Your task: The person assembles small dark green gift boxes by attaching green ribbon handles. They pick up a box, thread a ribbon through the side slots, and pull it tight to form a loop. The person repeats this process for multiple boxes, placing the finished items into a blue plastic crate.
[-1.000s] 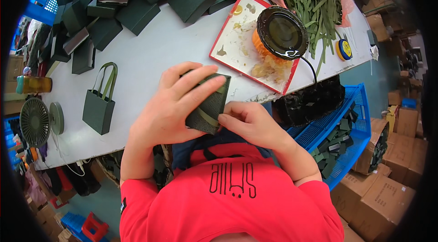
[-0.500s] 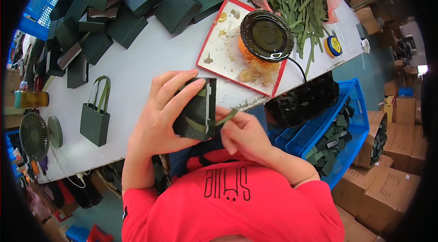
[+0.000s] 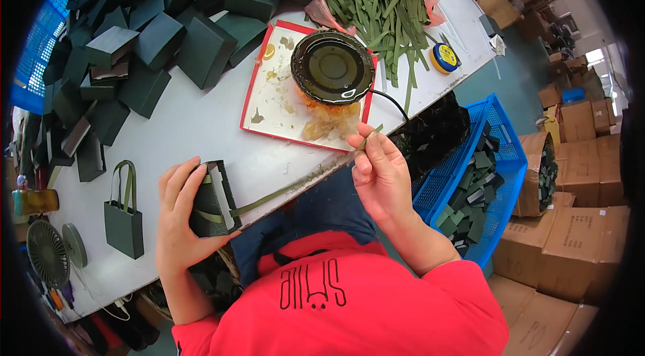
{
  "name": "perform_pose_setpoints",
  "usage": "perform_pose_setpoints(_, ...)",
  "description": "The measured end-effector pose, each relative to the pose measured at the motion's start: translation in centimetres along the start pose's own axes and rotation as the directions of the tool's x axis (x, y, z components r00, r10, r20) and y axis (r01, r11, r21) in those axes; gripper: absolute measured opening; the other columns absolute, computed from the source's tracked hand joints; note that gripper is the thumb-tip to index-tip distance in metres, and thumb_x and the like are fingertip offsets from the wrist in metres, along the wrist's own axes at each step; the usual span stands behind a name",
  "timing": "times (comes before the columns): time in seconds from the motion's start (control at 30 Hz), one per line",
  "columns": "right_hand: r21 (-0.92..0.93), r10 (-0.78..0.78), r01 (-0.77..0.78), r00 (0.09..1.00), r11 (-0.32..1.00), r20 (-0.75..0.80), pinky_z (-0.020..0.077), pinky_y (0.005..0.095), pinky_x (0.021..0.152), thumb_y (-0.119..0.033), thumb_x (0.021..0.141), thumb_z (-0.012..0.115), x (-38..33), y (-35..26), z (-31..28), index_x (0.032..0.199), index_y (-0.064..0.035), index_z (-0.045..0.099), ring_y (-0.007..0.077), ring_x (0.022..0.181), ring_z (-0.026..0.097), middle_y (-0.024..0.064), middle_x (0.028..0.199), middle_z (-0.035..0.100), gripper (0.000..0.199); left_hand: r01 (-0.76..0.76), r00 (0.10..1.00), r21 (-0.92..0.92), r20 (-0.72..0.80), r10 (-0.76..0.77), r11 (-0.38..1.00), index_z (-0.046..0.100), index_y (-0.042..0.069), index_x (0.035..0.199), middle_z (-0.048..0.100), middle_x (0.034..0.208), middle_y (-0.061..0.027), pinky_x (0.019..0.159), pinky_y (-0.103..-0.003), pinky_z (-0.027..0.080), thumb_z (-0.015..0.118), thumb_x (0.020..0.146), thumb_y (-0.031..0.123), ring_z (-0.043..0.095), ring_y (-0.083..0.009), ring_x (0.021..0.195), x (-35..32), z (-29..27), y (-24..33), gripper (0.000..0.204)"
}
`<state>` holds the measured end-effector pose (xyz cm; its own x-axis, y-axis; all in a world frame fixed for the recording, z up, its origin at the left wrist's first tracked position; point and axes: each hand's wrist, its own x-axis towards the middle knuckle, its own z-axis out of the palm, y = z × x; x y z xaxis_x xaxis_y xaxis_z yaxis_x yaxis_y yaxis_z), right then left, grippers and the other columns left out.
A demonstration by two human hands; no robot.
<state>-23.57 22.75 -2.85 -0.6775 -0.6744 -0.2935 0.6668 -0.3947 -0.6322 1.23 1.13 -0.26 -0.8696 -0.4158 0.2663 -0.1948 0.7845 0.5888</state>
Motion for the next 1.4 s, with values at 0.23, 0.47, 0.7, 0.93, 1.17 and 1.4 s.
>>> perform_pose_setpoints(0.23, -0.172, -0.001, 0.005, 1.000, 0.985, 0.024, 0.0490, 0.0240, 0.051, -0.021, 0.106, 0.060, 0.8, -0.8, 1.0, 0.118, 0.0005, 0.064, 0.0101, 0.060, 0.060, 0.0062, 0.088, 0.068, 0.025, -0.038, 0.999, 0.016, 0.025, 0.037, 0.999, 0.055, 0.003, 0.141, 0.053, 0.145, -0.0168, 0.108, -0.049, 0.042, 0.094, 0.050, 0.024, 0.048, -0.0405, 0.131, 0.9, 0.2, 0.6, 0.101)
perform_pose_setpoints(0.47, -0.505, -0.074, 0.089, 0.996, 0.859, 0.050, 0.0421, 0.0210, 0.046, -0.022, 0.104, 0.063, 3.3, -2.0, 1.1, 0.107, 0.0035, 0.067, 0.0073, 0.052, 0.053, 0.0022, 0.075, 0.063, 0.026, -0.094, 0.993, -0.027, 0.074, 0.096, 0.995, 0.055, 0.005, 0.140, 0.052, 0.146, -0.0165, 0.106, -0.050, 0.044, 0.095, 0.050, 0.023, 0.048, -0.0415, 0.131, 2.3, 1.2, 1.7, 0.099)
perform_pose_setpoints(0.7, -0.559, -0.062, 0.074, 0.997, 0.826, 0.040, 0.0330, 0.0201, 0.043, -0.023, 0.103, 0.066, 4.4, -2.2, 1.3, 0.099, 0.0014, 0.068, 0.0030, 0.048, 0.046, -0.0009, 0.070, 0.059, 0.025, -0.099, 0.994, -0.063, 0.040, 0.102, 0.993, 0.062, 0.002, 0.132, 0.056, 0.139, -0.0157, 0.103, -0.050, 0.046, 0.093, 0.054, 0.023, 0.052, -0.0393, 0.125, 3.0, 1.5, 2.5, 0.086)
perform_pose_setpoints(0.93, -0.573, -0.073, 0.060, 0.997, 0.817, 0.000, 0.0289, 0.0212, 0.040, -0.024, 0.102, 0.067, 5.0, -1.9, 1.3, 0.093, -0.0007, 0.067, 0.0032, 0.044, 0.041, -0.0018, 0.063, 0.056, 0.025, -0.088, 0.995, -0.050, 0.044, 0.090, 0.995, 0.062, 0.002, 0.131, 0.056, 0.139, -0.0154, 0.103, -0.049, 0.046, 0.093, 0.054, 0.022, 0.052, -0.0390, 0.125, 2.8, 1.5, 2.4, 0.086)
perform_pose_setpoints(1.17, -0.518, -0.008, -0.005, 1.000, 0.856, -0.024, 0.0277, 0.0206, 0.040, -0.023, 0.101, 0.066, 5.2, -2.2, 0.9, 0.091, -0.0016, 0.067, 0.0032, 0.044, 0.041, -0.0020, 0.064, 0.056, 0.023, -0.084, 0.995, -0.048, 0.054, 0.086, 0.995, 0.062, 0.003, 0.132, 0.056, 0.139, -0.0153, 0.103, -0.049, 0.046, 0.092, 0.053, 0.020, 0.052, -0.0388, 0.126, 2.8, 1.5, 2.4, 0.086)
perform_pose_setpoints(1.4, -0.464, 0.003, 0.002, 1.000, 0.886, 0.011, 0.0294, 0.0199, 0.042, -0.021, 0.101, 0.064, 3.0, -2.3, 1.3, 0.092, -0.0011, 0.066, 0.0033, 0.046, 0.042, -0.0018, 0.067, 0.057, 0.022, -0.117, 0.991, -0.028, 0.064, 0.119, 0.993, 0.056, 0.006, 0.139, 0.053, 0.146, -0.0157, 0.106, -0.050, 0.045, 0.095, 0.049, 0.021, 0.049, -0.0414, 0.131, 2.5, 1.5, 1.8, 0.100)
